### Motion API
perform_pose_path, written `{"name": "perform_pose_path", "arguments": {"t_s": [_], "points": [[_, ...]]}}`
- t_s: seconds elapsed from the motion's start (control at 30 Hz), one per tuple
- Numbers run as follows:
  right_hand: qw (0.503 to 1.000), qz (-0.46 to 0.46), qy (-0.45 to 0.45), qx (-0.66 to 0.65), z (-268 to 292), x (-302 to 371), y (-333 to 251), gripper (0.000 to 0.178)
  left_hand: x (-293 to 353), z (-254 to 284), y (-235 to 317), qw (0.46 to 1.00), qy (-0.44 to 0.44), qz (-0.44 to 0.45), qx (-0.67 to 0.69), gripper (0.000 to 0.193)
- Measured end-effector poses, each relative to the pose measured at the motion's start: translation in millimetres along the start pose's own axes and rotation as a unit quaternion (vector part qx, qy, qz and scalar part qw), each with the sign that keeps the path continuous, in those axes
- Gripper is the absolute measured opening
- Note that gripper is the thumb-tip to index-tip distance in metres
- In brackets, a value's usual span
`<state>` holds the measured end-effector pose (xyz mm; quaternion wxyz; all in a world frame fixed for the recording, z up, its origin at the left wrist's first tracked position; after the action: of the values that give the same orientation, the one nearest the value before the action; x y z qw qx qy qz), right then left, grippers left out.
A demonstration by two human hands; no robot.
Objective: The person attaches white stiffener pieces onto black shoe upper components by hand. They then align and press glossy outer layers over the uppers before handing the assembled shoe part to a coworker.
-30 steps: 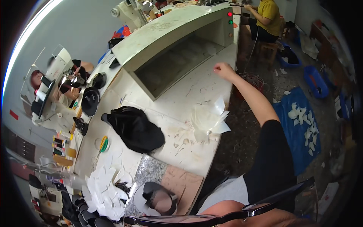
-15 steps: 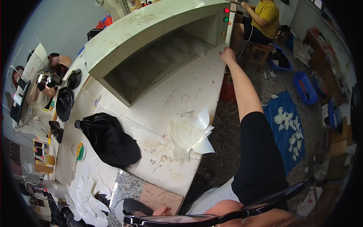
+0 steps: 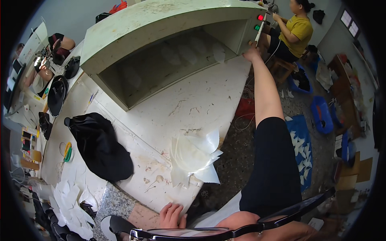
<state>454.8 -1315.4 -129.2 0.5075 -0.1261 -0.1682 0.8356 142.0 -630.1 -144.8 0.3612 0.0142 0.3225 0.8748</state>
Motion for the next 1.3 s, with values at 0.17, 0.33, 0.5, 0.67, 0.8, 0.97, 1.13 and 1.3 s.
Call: {"name": "perform_pose_path", "arguments": {"t_s": [0.17,0.33,0.5,0.67,0.8,0.97,1.13,1.3], "points": [[0.996,0.015,-0.032,0.085,-12,-11,5,0.110,3,-10,-9,0.999,0.003,0.027,0.022,0.034],[0.994,0.076,0.017,0.072,-6,4,-1,0.106,14,-18,-19,0.997,-0.017,0.059,0.050,0.031],[0.995,0.070,0.019,0.075,-3,21,-5,0.105,17,-24,-21,0.993,-0.062,0.072,0.067,0.036],[0.978,0.142,0.114,0.098,14,61,-40,0.080,3,-12,-7,0.998,-0.034,0.028,0.038,0.035],[0.906,0.418,0.073,-0.004,-28,120,-78,0.058,-11,0,4,1.000,-0.001,-0.018,0.012,0.031],[0.890,0.453,0.019,0.050,-39,132,-96,0.040,-11,-1,0,1.000,0.001,-0.019,0.022,0.033],[0.908,0.389,0.108,0.113,-14,110,-109,0.031,-13,7,5,0.999,0.014,-0.021,0.042,0.033],[0.863,0.433,0.219,-0.142,93,185,-115,0.024,-12,17,15,0.999,0.025,-0.006,0.042,0.034]]}}
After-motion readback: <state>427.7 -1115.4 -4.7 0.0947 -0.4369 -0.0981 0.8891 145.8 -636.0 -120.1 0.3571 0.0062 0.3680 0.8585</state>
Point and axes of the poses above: each hand's wrist, its own x-axis away from the middle knuckle, its own z-axis out of the back of the hand, y = z × x, the point moved 10 cm from there along -x, towards the middle knuckle, and after that the axes turned 9 degrees about -z, right-handed, at the moved point
